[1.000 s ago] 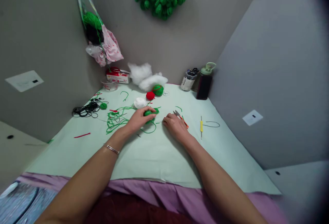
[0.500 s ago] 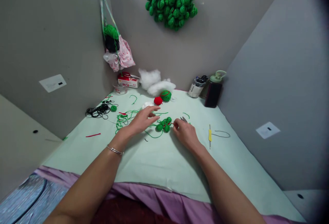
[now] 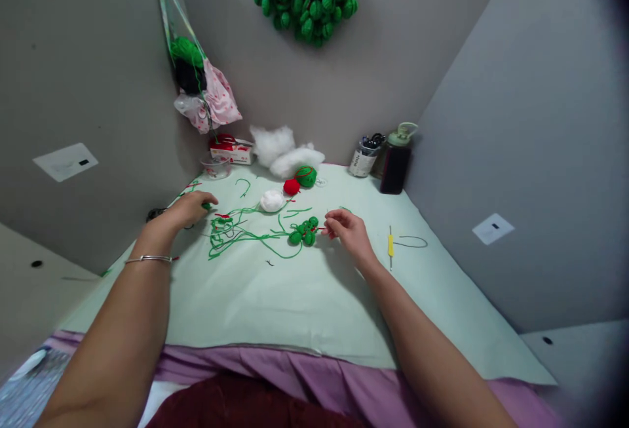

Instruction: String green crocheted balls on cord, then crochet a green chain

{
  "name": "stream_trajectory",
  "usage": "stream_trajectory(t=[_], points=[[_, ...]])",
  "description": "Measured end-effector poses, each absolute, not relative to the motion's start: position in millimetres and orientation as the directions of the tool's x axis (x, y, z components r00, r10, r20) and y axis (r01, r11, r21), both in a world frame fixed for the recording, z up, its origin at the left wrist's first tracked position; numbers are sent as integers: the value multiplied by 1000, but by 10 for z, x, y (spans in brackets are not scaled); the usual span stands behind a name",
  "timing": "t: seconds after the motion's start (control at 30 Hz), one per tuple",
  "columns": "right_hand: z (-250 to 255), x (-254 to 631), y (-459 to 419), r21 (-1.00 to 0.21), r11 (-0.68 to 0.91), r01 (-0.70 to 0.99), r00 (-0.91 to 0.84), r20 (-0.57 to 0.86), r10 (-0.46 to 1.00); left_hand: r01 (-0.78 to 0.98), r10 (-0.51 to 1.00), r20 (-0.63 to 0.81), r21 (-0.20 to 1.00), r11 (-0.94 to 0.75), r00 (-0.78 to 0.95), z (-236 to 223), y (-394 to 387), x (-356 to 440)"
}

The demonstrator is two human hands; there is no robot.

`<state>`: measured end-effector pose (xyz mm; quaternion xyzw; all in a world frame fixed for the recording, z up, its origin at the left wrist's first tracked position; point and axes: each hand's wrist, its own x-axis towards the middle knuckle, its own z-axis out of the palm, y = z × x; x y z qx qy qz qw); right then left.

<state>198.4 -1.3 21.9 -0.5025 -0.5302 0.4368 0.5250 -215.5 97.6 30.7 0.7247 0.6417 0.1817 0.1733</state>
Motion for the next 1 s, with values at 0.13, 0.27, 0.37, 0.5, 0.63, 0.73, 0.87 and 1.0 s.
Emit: stream_trajectory(t=[0.13,0.27,0.37,0.5,0.63,0.73,0.87,1.0], points=[[269,1974,-40,-992,112,55,38,114,993,918,997,40,389,-74,64,198,1054,-2274],[284,1972,-56,-991,121,53,41,123,992,916,998,55,397,-46,26,194,1083,-2357],[288,1974,-65,-990,139,33,47,140,989,847,990,128,531,-15,-62,284,1008,-2330],[291,1978,-77,-993,111,-32,41,110,993,531,965,244,833,-156,-99,618,748,-1923],[321,1988,-96,-989,56,-137,-2,57,998,79,971,236,968,-239,42,966,445,-1203],[390,1997,-130,-976,59,-211,-33,67,997,-96,957,203,978,-186,206,1031,274,-710],[509,1990,-211,-961,105,-256,-76,129,989,-228,892,115,974,-14,437,868,117,-254],[547,1958,-272,-973,99,-209,-181,138,974,-274,796,37,948,164,604,653,41,-45]])
